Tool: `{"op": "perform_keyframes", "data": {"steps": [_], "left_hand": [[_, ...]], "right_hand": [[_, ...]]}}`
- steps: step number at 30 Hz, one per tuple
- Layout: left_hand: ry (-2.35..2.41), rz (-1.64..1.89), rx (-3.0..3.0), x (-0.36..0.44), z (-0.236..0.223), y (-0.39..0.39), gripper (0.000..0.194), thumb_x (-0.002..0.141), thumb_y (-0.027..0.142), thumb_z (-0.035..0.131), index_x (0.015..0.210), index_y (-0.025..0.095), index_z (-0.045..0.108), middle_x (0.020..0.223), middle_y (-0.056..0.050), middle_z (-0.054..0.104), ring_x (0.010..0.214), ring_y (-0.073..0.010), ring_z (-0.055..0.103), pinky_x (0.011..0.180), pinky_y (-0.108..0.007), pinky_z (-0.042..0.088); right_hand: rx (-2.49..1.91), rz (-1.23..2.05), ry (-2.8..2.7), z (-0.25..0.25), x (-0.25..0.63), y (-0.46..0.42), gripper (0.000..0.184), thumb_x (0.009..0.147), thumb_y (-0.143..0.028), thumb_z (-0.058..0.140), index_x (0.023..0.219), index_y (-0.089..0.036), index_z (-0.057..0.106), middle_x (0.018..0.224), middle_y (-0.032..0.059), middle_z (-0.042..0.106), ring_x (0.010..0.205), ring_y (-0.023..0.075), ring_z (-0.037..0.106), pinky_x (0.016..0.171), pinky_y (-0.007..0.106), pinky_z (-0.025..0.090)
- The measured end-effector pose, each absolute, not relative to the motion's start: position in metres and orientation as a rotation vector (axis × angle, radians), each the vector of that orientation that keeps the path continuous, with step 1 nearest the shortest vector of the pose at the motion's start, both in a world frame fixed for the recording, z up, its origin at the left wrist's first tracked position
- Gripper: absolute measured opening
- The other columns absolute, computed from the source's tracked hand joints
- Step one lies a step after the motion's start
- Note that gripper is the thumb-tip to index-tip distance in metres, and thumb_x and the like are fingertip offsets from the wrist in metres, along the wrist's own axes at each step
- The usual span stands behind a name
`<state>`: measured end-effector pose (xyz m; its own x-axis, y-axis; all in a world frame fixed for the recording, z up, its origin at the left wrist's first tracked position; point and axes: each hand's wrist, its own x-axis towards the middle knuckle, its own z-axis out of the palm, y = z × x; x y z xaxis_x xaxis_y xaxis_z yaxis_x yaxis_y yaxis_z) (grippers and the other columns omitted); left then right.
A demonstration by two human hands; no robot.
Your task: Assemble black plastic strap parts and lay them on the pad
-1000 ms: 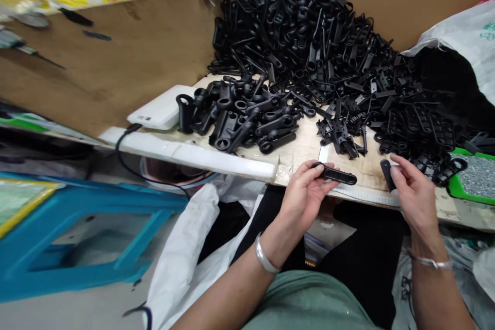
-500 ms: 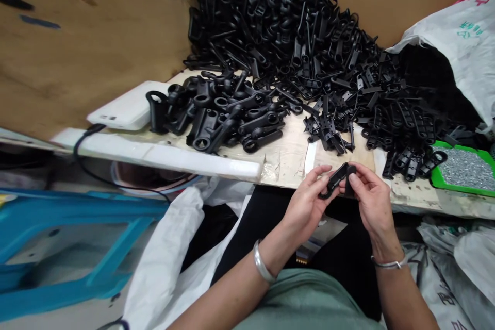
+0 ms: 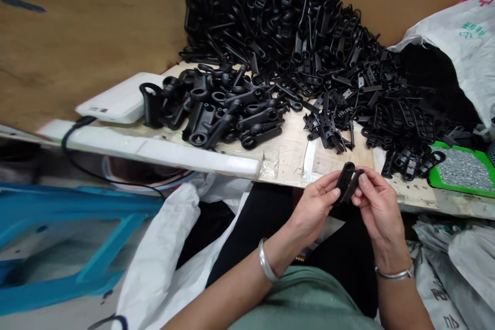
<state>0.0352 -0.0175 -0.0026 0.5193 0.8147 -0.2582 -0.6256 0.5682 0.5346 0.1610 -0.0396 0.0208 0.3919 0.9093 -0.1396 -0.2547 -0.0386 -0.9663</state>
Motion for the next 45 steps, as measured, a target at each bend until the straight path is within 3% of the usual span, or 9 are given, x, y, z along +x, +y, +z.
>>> {"op": "perform_keyframes", "data": {"steps": [3, 8, 15, 22, 27, 29, 32, 37, 45], "left_hand": [[0.512, 0.871, 0.426, 0.035, -0.002, -0.020, 0.041, 0.071, 0.017, 0.077, 0.112, 0.016, 0.071, 0.104, -0.010, 0.072, 0.084, -0.0158, 0.064, 0.079, -0.027, 0.045], [0.490, 0.810, 0.459, 0.027, -0.003, -0.017, 0.040, 0.074, 0.017, 0.076, 0.113, 0.016, 0.071, 0.100, -0.011, 0.073, 0.087, -0.0178, 0.065, 0.081, -0.029, 0.046], [0.423, 0.740, 0.469, 0.016, -0.005, -0.011, 0.035, 0.073, 0.025, 0.078, 0.108, 0.019, 0.074, 0.101, -0.009, 0.073, 0.084, -0.0179, 0.066, 0.083, -0.031, 0.048], [0.555, 0.884, 0.843, 0.022, 0.000, -0.014, 0.032, 0.082, 0.028, 0.070, 0.112, 0.016, 0.071, 0.083, -0.004, 0.068, 0.066, -0.0123, 0.056, 0.066, -0.024, 0.046], [0.702, 0.935, 1.080, 0.022, 0.003, -0.018, 0.028, 0.085, 0.020, 0.062, 0.112, 0.018, 0.070, 0.071, -0.001, 0.065, 0.060, -0.0131, 0.054, 0.063, -0.024, 0.045], [0.730, 0.974, 1.115, 0.022, 0.003, -0.019, 0.032, 0.083, 0.018, 0.064, 0.115, 0.020, 0.069, 0.080, -0.002, 0.069, 0.068, -0.0155, 0.059, 0.071, -0.025, 0.047], [0.753, 1.049, 1.093, 0.022, 0.001, -0.021, 0.036, 0.076, 0.014, 0.071, 0.112, 0.022, 0.071, 0.100, -0.004, 0.072, 0.089, -0.0198, 0.064, 0.088, -0.027, 0.046], [0.782, 1.006, 1.179, 0.018, -0.001, -0.020, 0.035, 0.079, 0.013, 0.065, 0.113, 0.022, 0.071, 0.071, 0.000, 0.067, 0.065, -0.0164, 0.058, 0.073, -0.026, 0.046], [0.725, 1.009, 1.428, 0.010, 0.014, -0.019, 0.038, 0.084, 0.011, 0.058, 0.118, 0.021, 0.070, 0.079, -0.004, 0.070, 0.064, -0.0165, 0.058, 0.077, -0.027, 0.046]], "right_hand": [[-1.306, 0.992, -0.753, 0.017, 0.157, -0.037, 0.028, 0.072, -0.035, 0.078, 0.092, -0.018, 0.068, 0.058, -0.0051, 0.054, 0.047, 0.0077, 0.046, 0.043, 0.021, 0.040], [-1.410, 0.856, -0.918, 0.013, 0.166, -0.032, 0.032, 0.074, -0.033, 0.076, 0.101, -0.019, 0.066, 0.074, -0.0030, 0.060, 0.052, 0.0074, 0.050, 0.045, 0.021, 0.042], [-1.594, 0.837, -1.162, 0.025, 0.176, -0.031, 0.028, 0.077, -0.037, 0.069, 0.099, -0.020, 0.074, 0.090, 0.0046, 0.072, 0.069, 0.0155, 0.062, 0.059, 0.028, 0.054], [-1.573, 0.809, -1.240, 0.027, 0.170, -0.034, 0.027, 0.079, -0.038, 0.068, 0.099, -0.021, 0.074, 0.099, 0.0058, 0.071, 0.072, 0.0164, 0.065, 0.064, 0.030, 0.058], [-1.544, 1.002, -1.302, 0.023, 0.170, -0.037, 0.038, 0.088, -0.042, 0.059, 0.122, -0.025, 0.064, 0.104, 0.0048, 0.069, 0.076, 0.0161, 0.064, 0.068, 0.029, 0.056], [-1.518, 1.015, -1.257, 0.018, 0.167, -0.039, 0.039, 0.090, -0.044, 0.055, 0.124, -0.025, 0.062, 0.105, 0.0047, 0.069, 0.083, 0.0175, 0.064, 0.072, 0.029, 0.055], [-1.504, 0.943, -1.155, 0.009, 0.162, -0.042, 0.035, 0.090, -0.043, 0.056, 0.118, -0.023, 0.064, 0.103, 0.0039, 0.069, 0.085, 0.0170, 0.063, 0.076, 0.028, 0.052], [-1.435, 1.055, -1.110, 0.007, 0.161, -0.044, 0.034, 0.089, -0.042, 0.059, 0.119, -0.025, 0.063, 0.086, -0.0001, 0.069, 0.071, 0.0136, 0.060, 0.066, 0.025, 0.050], [-1.368, 1.093, -1.102, 0.018, 0.164, -0.047, 0.029, 0.083, -0.039, 0.068, 0.107, -0.023, 0.069, 0.081, 0.0011, 0.069, 0.071, 0.0141, 0.062, 0.066, 0.025, 0.052]]}}
